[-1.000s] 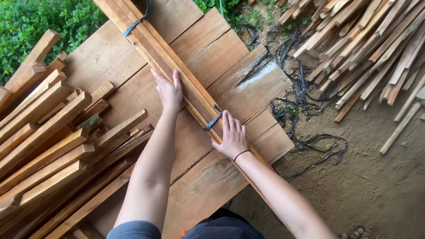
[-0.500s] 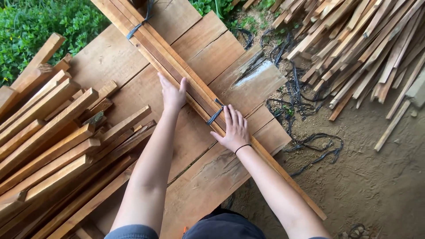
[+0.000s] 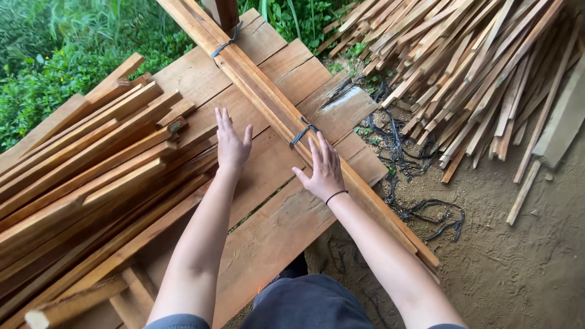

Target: The person is gathering thin wooden strips and tying them together using black plastic ties.

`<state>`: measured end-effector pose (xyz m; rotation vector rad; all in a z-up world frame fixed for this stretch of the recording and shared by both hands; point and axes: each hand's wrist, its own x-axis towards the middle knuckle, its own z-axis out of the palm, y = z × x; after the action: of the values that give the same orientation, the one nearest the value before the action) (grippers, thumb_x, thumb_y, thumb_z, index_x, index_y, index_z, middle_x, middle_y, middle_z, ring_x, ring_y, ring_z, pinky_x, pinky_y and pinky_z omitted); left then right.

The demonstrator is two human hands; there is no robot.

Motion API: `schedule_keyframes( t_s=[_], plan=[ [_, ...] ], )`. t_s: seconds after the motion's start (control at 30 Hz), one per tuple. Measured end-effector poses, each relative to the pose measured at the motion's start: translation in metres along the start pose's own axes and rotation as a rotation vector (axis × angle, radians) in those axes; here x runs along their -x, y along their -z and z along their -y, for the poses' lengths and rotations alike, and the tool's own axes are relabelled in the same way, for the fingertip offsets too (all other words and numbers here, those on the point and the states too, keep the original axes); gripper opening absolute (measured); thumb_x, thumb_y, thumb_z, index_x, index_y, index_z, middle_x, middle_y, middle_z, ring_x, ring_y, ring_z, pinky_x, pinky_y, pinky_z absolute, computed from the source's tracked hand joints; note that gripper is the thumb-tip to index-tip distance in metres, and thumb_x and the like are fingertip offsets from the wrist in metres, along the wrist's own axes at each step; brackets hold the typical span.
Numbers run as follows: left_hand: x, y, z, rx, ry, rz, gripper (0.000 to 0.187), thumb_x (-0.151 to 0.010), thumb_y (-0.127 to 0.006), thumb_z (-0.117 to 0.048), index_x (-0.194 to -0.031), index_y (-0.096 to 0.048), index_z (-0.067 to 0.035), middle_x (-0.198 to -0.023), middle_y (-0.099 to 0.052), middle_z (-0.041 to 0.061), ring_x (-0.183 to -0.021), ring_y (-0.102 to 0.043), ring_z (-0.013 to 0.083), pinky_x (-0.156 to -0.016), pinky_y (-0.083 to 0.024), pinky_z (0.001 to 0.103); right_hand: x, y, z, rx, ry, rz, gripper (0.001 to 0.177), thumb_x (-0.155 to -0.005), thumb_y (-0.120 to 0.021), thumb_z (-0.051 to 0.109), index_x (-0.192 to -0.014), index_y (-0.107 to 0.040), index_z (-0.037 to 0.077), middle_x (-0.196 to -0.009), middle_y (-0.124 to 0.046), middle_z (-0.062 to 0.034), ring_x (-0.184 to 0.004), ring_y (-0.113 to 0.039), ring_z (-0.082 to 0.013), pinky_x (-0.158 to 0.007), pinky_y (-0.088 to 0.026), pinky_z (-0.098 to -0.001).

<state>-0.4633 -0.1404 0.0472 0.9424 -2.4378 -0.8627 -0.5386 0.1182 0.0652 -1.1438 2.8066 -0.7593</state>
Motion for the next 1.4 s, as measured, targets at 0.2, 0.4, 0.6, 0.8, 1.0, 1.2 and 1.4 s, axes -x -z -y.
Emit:
schedule_keyframes(
  t_s=[0.2, 0.4, 0.6, 0.8, 1.0, 1.2, 1.4],
  plan=[
    [0.057, 0.093, 0.016, -0.012, -0.089, -0.121, 0.084, -0.1, -0.073, -0.032, -0.162, -0.025, 0.0, -0.167, -0.017, 0.025, -0.136, -0.046, 0.0576, -0.109, -0.048, 0.066, 0.058, 0.041, 0.077, -0.113, 0.165, -0.152, 0.087, -0.085, -0.078, 0.045, -0.153, -0.042, 0.005, -0.162, -0.031, -0.022, -0.137, -0.049, -0.0454, -0.11, -0.045, -0.0582],
    [0.12, 0.225, 0.069, -0.116, -0.135, -0.313, 0.082, -0.103, -0.076, -0.031, -0.161, -0.028, 0.002, -0.165, -0.022, 0.028, -0.145, -0.039, 0.0532, -0.114, -0.041, 0.068, 0.115, 0.027, 0.166, -0.247, 0.21, -0.105, 0.086, -0.086, -0.08, 0.037, -0.156, -0.04, 0.008, -0.165, -0.023, -0.0194, -0.127, -0.057, -0.047, -0.106, -0.049, -0.0593],
    [0.201, 0.37, 0.143, -0.271, 0.115, -0.352, 0.082, -0.103, -0.072, -0.031, -0.16, -0.022, -0.001, -0.169, -0.015, 0.019, -0.142, -0.046, 0.0442, -0.112, -0.047, 0.048, 0.153, -0.002, 0.289, -0.323, 0.356, 0.06, 0.08, -0.093, -0.072, 0.036, -0.154, -0.034, 0.002, -0.163, -0.024, -0.0226, -0.147, -0.039, -0.0399, -0.117, -0.04, -0.0453],
    [0.29, 0.513, 0.248, -0.323, 0.204, -0.468, 0.073, -0.101, -0.071, -0.031, -0.154, -0.035, 0.004, -0.163, -0.026, 0.024, -0.137, -0.046, 0.0462, -0.114, -0.042, 0.05, 0.18, -0.039, 0.437, -0.393, 0.461, 0.206, 0.073, -0.095, -0.068, 0.041, -0.151, -0.04, 0.002, -0.16, -0.033, -0.0203, -0.141, -0.046, -0.0381, -0.112, -0.045, -0.0468],
    [0.392, 0.655, 0.419, -0.489, 0.493, -0.38, 0.056, -0.103, -0.063, -0.053, -0.145, -0.055, -0.016, -0.149, -0.051, 0.004, -0.137, -0.045, 0.033, -0.109, -0.038, 0.056, 0.175, -0.134, 0.563, -0.465, 0.618, 0.18, 0.062, -0.093, -0.074, 0.048, -0.143, -0.058, 0.015, -0.139, -0.058, -0.0094, -0.127, -0.062, -0.0335, -0.107, -0.049, -0.0469],
    [0.459, 0.693, 0.543, -0.404, 0.568, -0.126, 0.044, -0.098, -0.064, -0.051, -0.128, -0.068, -0.019, -0.125, -0.071, 0.005, -0.117, -0.066, 0.0317, -0.095, -0.05, 0.05, 0.165, -0.166, 0.613, -0.13, 0.26, 0.287, 0.035, -0.096, -0.065, 0.06, -0.118, -0.073, 0.035, -0.095, -0.077, 0.0062, -0.098, -0.073, -0.0265, -0.086, -0.055, -0.0449],
    [0.475, 0.67, 0.515, -0.658, 0.399, -0.25, 0.023, -0.094, -0.054, -0.013, -0.108, -0.071, -0.019, -0.11, -0.065, 0.002, -0.102, -0.065, 0.0304, -0.084, -0.059, 0.042, 0.177, -0.199, 0.62, 0.121, 0.312, 0.018, 0.026, -0.096, -0.064, 0.063, -0.099, -0.072, 0.038, -0.083, -0.071, 0.0105, -0.084, -0.072, -0.0186, -0.079, -0.056, -0.0375]
  ],
)
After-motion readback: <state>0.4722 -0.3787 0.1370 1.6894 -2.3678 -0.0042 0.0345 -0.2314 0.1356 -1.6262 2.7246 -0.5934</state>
